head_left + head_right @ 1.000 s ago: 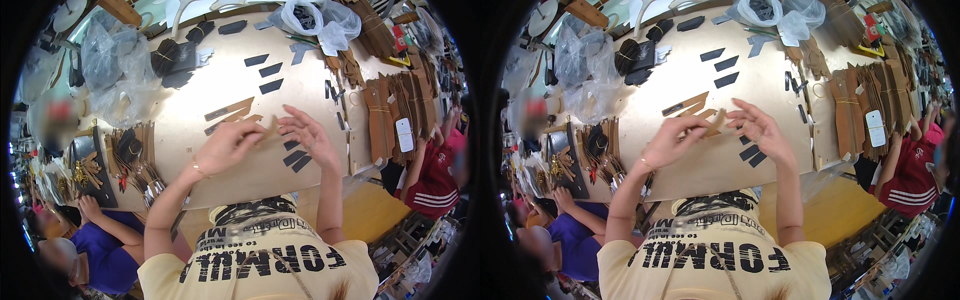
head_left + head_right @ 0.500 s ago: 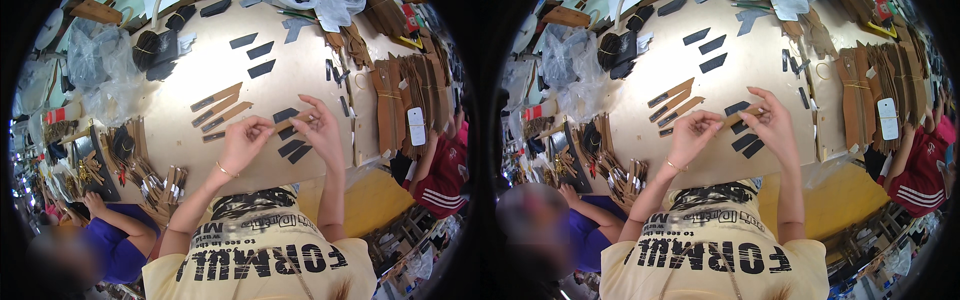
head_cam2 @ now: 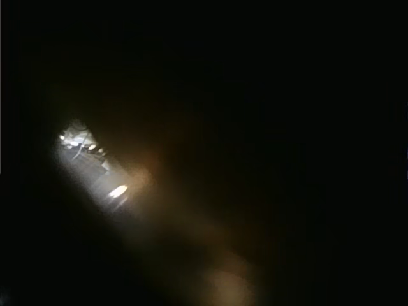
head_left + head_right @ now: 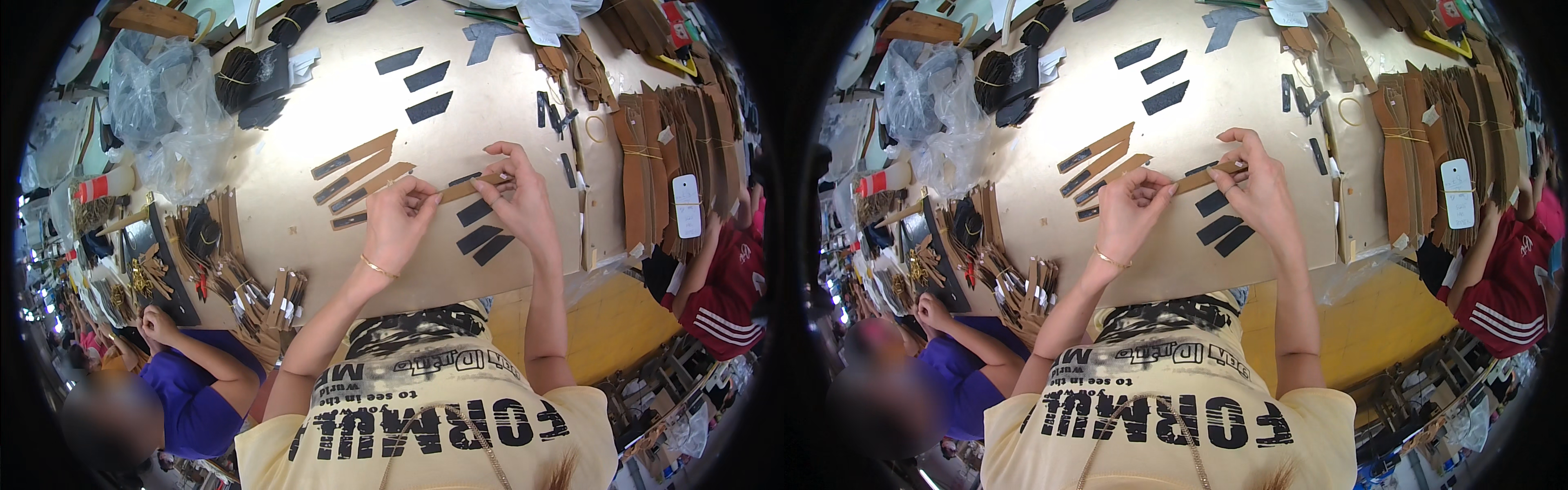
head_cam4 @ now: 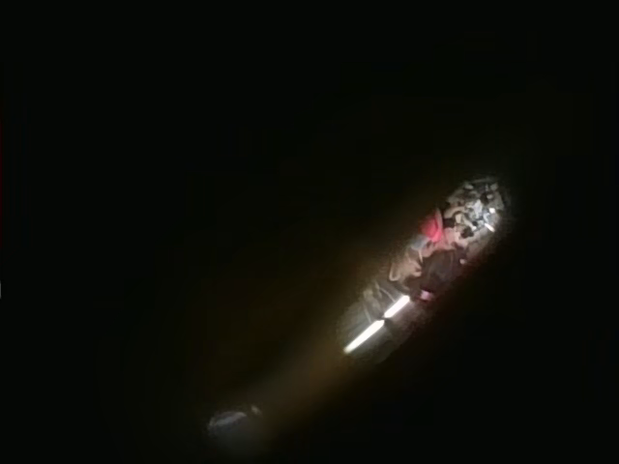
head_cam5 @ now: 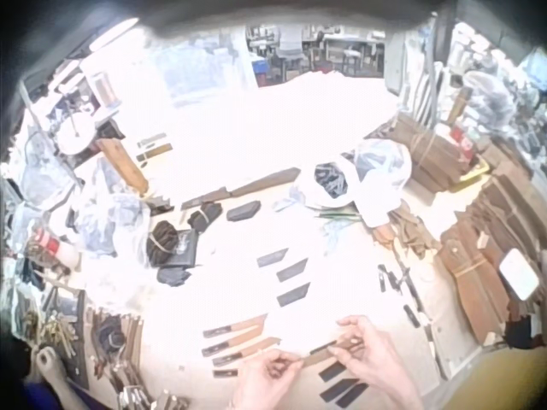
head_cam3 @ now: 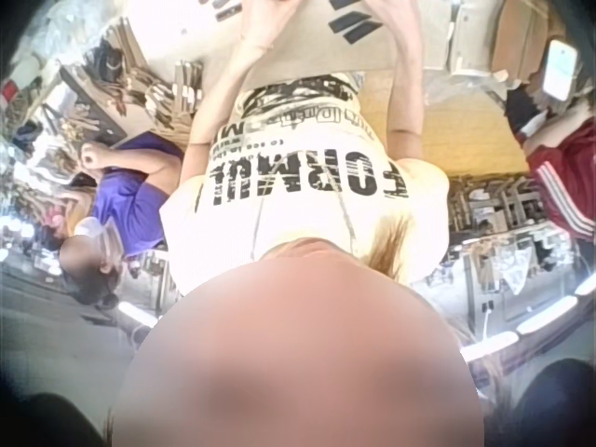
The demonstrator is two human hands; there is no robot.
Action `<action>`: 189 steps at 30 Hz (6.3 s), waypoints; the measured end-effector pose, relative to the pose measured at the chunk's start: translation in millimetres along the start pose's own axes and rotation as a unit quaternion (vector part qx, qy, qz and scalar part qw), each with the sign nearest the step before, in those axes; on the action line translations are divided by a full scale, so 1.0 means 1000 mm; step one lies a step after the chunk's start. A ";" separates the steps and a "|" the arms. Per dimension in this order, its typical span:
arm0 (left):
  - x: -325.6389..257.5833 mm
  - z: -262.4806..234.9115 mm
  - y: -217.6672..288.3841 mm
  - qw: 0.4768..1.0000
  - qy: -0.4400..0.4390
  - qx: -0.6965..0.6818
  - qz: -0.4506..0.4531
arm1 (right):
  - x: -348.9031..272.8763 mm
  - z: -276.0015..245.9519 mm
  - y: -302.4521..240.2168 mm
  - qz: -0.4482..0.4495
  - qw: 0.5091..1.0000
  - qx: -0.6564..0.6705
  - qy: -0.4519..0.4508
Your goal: The person repeatedly picks up small black and brown rectangular pieces from a table, aligns them, and joins them together by hand. The person places the assembled pieces back on the table and continues the process with additional pieces.
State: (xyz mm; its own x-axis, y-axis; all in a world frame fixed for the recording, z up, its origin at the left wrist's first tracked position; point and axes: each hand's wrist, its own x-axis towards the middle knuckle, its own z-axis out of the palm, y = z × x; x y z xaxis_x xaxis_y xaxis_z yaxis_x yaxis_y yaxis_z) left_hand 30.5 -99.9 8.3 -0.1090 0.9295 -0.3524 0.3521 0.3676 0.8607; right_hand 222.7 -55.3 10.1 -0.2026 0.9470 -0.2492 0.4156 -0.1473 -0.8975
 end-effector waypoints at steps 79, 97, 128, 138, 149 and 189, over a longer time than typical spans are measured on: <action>-0.017 0.030 -0.003 0.836 0.020 0.458 0.301 | -0.009 0.009 0.014 -0.099 0.963 -0.233 0.088; -0.003 -0.006 0.005 0.988 -0.030 0.043 0.143 | -0.045 0.062 -0.008 -0.159 0.929 -0.310 0.121; 0.000 0.029 -0.006 0.960 0.128 0.204 0.143 | -0.012 0.032 0.011 0.017 0.995 0.008 0.095; 0.020 0.013 -0.011 0.878 0.242 0.357 0.210 | -0.015 0.035 0.004 0.020 0.994 -0.007 0.110; 0.142 -0.145 -0.024 0.793 0.316 0.466 0.234 | -0.014 0.034 0.005 0.012 0.993 0.006 0.121; 0.046 -0.026 -0.011 0.806 -0.117 0.346 0.465 | -0.048 0.038 -0.006 -0.260 0.852 -0.454 0.018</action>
State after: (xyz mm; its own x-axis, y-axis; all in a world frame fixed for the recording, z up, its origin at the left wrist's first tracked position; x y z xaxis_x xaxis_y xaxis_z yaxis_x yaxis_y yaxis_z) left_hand -2.0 -60.5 -7.5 0.6512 0.7323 0.1990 0.6237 -0.6659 0.4094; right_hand 196.0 -111.1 13.3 -0.5486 0.8270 0.1230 0.7953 0.5616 -0.2283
